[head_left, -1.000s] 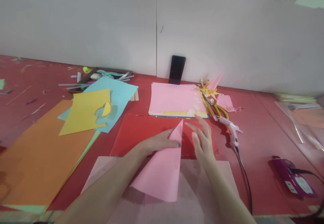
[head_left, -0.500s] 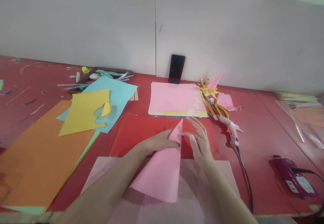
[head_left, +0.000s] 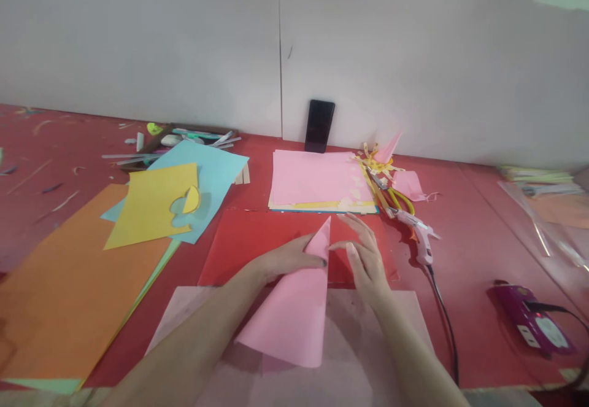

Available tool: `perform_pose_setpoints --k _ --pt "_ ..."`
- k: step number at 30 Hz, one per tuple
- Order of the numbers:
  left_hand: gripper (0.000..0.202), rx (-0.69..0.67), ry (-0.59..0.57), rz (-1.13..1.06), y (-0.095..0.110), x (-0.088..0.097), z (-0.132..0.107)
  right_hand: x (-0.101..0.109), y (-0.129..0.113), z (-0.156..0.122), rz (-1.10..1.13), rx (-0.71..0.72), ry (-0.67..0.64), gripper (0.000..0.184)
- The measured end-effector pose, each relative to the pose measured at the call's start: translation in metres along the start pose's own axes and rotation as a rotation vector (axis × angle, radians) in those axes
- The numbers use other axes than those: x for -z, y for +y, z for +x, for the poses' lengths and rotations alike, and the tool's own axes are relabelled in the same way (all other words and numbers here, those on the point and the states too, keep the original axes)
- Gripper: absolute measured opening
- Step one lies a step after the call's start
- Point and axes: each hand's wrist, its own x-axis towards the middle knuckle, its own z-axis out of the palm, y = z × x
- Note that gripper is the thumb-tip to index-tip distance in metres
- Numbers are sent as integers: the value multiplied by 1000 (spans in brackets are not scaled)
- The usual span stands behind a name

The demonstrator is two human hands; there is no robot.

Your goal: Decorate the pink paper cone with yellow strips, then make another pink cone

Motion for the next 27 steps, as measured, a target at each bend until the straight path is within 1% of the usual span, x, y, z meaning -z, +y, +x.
perform_pose_setpoints --k 2,4,5,6,7,9,11,12,14,16,19,22,24,26,27 --pt "46 -3 -8 -30 -1 2 1 5 12 3 -79 -57 144 27" --pt "44 4 -11 -62 -1 3 2 14 31 5 -214 -132 351 21" --pt "45 6 -6 -83 0 4 2 21 42 4 -296 -172 422 19" --pt "46 6 -5 -114 0 5 2 28 54 2 -371 -225 464 20" --pt "47 2 -8 -154 1 5 2 35 66 -1 -434 -285 479 25" --pt "50 -23 -26 -259 4 6 1 48 88 -9 -530 -416 458 34" --pt "49 -65 -46 -364 5 6 2 56 104 -17 -571 -558 429 46" --pt "47 -86 -40 -407 5 6 3 59 110 -21 -564 -606 406 50" --pt "46 -124 0 -477 4 8 7 60 119 -26 -549 -624 374 55" --pt "45 -158 41 -542 1 10 12 60 126 -29 -554 -616 387 57" --pt "41 -198 80 -582 -3 14 18 60 134 -31 -563 -630 442 56" --pt "36 -224 112 -574 -4 18 20 62 132 -29 -587 -667 524 54" --pt "34 -239 136 -578 -3 20 20 62 121 -23 -624 -641 611 48" --pt "37 -254 170 -577 -1 21 19 58 101 -12 -626 -538 688 40" --pt "39 -258 186 -569 -1 22 17 54 89 -4 -577 -481 706 36"
